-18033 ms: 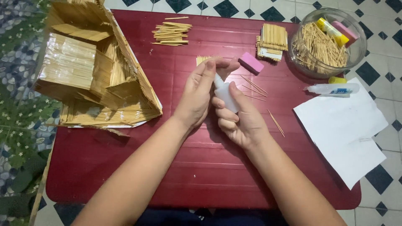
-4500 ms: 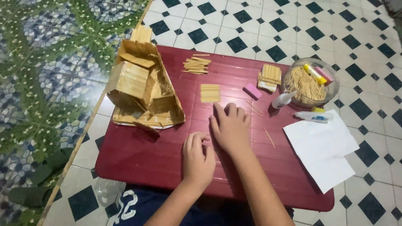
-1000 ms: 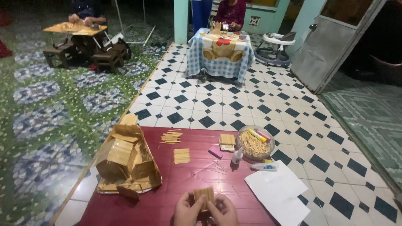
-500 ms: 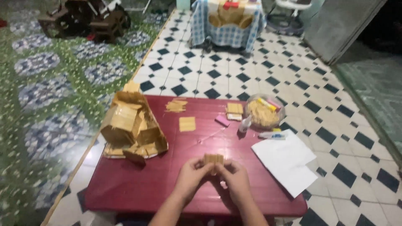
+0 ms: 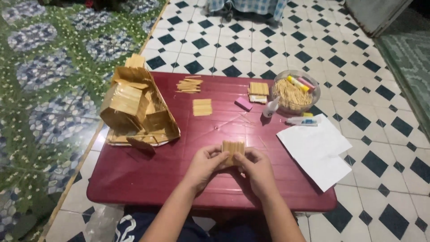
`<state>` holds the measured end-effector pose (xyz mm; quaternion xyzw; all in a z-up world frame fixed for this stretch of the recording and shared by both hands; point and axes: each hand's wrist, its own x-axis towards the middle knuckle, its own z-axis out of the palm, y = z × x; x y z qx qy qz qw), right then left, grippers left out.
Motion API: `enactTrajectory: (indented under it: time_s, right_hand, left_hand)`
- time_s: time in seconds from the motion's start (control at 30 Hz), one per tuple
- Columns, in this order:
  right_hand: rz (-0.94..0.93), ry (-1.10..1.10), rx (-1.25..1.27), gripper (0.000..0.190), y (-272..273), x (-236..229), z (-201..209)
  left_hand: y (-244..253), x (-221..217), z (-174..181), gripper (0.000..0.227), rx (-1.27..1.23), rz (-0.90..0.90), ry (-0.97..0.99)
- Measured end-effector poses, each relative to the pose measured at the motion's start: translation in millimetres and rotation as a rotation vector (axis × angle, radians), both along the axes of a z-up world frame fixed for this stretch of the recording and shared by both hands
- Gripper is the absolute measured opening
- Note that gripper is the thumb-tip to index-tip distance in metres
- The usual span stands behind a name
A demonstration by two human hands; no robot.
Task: Assembling a model structure by applying glue to small wooden sticks and positioning them on a table.
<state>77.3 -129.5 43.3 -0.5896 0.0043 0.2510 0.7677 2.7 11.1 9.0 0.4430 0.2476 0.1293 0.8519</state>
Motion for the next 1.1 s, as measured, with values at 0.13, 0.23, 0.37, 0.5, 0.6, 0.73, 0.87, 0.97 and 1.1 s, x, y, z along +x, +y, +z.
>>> enactTrajectory:
  time_s: [0.13, 0.23, 0.37, 0.5, 0.6, 0.73, 0.87, 0.97, 1.1]
  right_hand:
    - [0.045, -0.027, -0.025, 0.015, 2, -8, 22]
    - [0.065, -0.018, -0.002, 0.029, -2, 4, -6]
    - [0.029, 0.12, 0.036, 0.023, -9, 10, -26]
    - [-0.001, 0.117, 0.044, 0.015, -9, 17, -30]
    - [-0.039, -0.014, 0.089, 0.005, -6, 11, 2]
    - [-0.086, 0.097, 0.171, 0.008, -7, 14, 10]
    - [-0.085, 0.129, 0.217, 0.015, -7, 23, -3]
    - [-0.039, 0.136, 0.24, 0.028, -11, 30, -11]
    - [-0.084, 0.098, 0.188, 0.025, -5, 23, -6]
  left_hand:
    - [-7, -9, 26, 0.033, -0.017, 0.039, -0.023]
    - [-9, -12, 31, 0.034, -0.012, 0.056, -0.03]
    - [-14, -13, 27, 0.034, 0.088, 0.055, -0.052]
    - [-17, -20, 35, 0.041, 0.37, 0.062, -0.04]
    - [-22, -50, 76, 0.051, 0.658, 0.069, -0.017]
    - [-12, -89, 108, 0.031, 1.225, 0.486, -0.215]
    - [61, -129, 94, 0.026, 1.459, 1.097, -0.179]
    - [111, -149, 106, 0.026, 1.323, 1.259, 0.075]
    - [203, -176, 20, 0.053, 0.929, 0.961, 0.536]
